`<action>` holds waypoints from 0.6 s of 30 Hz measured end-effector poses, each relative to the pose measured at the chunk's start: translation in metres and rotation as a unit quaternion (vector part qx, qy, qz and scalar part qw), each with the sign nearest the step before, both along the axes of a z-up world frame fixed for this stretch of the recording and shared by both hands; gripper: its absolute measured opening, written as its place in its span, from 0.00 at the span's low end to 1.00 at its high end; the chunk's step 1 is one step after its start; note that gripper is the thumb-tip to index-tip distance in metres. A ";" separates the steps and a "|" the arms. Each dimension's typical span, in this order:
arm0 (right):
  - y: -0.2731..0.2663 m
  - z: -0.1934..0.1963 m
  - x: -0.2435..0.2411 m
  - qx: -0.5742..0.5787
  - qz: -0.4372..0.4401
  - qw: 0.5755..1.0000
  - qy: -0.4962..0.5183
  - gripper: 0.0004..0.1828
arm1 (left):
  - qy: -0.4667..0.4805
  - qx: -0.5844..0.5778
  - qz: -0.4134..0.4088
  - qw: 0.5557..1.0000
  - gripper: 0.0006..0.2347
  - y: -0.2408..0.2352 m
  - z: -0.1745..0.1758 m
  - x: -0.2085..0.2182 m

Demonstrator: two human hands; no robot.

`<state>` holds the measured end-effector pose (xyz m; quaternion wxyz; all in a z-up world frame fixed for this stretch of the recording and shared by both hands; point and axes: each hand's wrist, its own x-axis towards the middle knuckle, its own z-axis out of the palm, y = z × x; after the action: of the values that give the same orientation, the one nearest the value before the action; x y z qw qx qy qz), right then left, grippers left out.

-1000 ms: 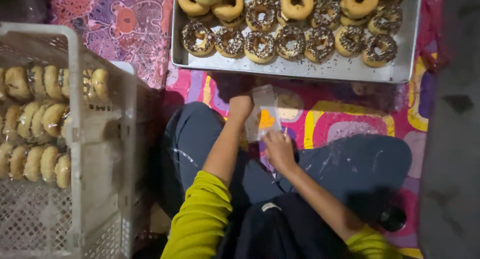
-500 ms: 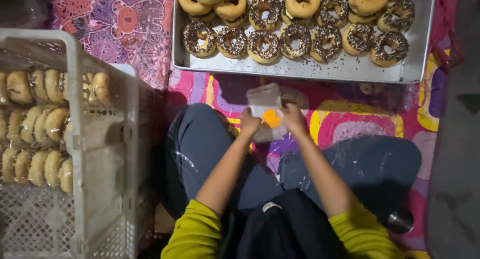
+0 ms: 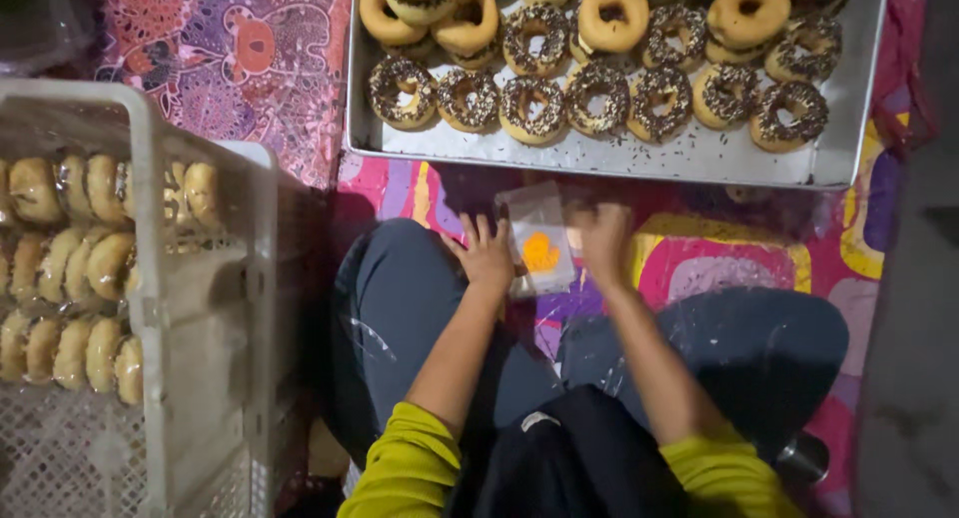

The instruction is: The person sits on a patterned mat and repeatedly picks donuts from a metal tray, places them into small clear plastic bags, and sets the filled bags into a white plastic crate. The person handles both plain and chocolate-sprinkled donuts.

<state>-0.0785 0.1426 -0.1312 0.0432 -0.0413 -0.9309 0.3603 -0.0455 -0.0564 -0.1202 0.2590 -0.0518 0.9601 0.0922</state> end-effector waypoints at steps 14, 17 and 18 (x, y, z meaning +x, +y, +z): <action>-0.066 0.040 -0.047 0.105 0.415 0.876 -0.222 0.16 | 0.210 0.195 0.157 0.945 0.41 -0.006 0.011 0.006; -0.056 0.125 0.020 -0.203 0.330 0.909 -0.152 0.28 | 0.208 0.611 0.375 0.666 0.38 -0.027 0.046 0.027; -0.065 0.152 0.040 -0.096 0.410 0.907 -0.034 0.28 | 0.047 0.741 0.438 0.507 0.32 -0.037 0.060 0.036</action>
<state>-0.0386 0.0773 0.0207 -0.1444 0.3275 -0.8278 0.4320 -0.0091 -0.0936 -0.0599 0.0839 -0.2510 0.4077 0.8739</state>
